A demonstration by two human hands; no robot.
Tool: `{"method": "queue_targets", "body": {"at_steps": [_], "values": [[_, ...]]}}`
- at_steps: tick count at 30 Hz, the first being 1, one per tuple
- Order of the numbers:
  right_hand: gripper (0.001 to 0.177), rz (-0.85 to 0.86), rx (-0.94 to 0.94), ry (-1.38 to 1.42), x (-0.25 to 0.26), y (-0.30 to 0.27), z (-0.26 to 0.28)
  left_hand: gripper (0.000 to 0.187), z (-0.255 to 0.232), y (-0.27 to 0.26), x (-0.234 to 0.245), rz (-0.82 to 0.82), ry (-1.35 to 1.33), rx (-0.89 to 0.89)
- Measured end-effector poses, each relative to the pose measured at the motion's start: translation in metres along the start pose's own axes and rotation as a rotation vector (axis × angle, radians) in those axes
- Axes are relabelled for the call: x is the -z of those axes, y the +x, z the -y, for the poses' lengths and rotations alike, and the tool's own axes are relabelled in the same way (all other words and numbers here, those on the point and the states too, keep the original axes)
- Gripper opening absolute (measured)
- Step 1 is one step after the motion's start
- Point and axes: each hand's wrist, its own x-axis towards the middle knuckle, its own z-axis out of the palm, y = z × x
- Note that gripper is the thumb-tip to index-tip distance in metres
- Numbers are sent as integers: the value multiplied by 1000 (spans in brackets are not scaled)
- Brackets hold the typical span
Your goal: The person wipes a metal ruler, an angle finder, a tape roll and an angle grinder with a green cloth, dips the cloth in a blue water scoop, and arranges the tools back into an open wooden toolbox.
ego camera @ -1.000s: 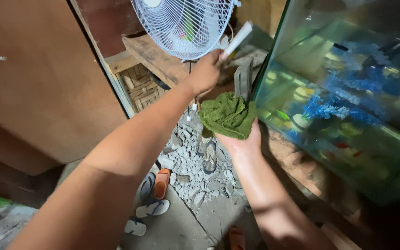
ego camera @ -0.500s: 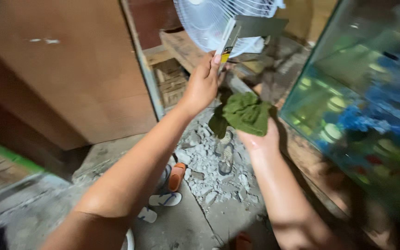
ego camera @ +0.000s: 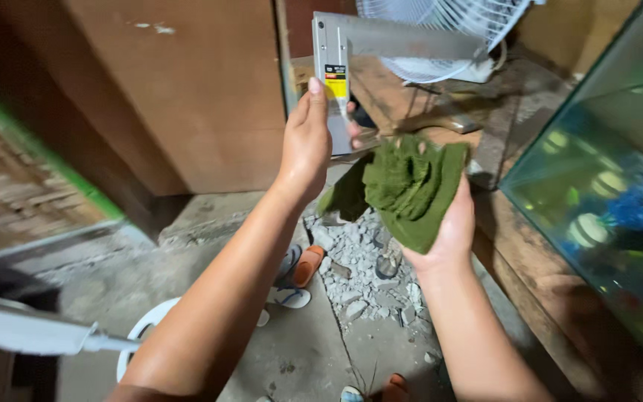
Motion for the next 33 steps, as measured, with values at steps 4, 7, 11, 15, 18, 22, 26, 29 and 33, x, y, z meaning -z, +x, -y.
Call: {"method": "queue_targets", "body": {"at_steps": [4, 7, 11, 15, 18, 22, 26, 29, 33], "values": [[54, 27, 229, -759, -23, 2, -29, 56, -7, -32, 15, -208, 492, 79], [59, 235, 309, -1343, -31, 24, -55, 40, -3, -63, 20, -124, 868, -357], [56, 373, 283, -1500, -59, 47, -83, 37, -15, -89, 35, -258, 843, -348], [58, 407, 230, -1754, -91, 41, -108, 39, -33, -108, 53, -411, 748, -242], [53, 654, 501, -1794, -104, 31, -124, 42, -42, -129, 57, -514, 757, -433], [59, 590, 413, -1897, -110, 36, -145, 43, -52, -167, 52, -628, 346, -115], [55, 580, 714, -1668, -103, 38, -157, 46, -73, -199, 56, -538, 459, -157], [56, 616, 827, -1418, -90, 39, -167, 44, -88, -218, 62, -552, 538, -103], [67, 358, 478, -1657, -45, 59, -177, 43, -112, -256, 79, -551, 440, -15]]}}
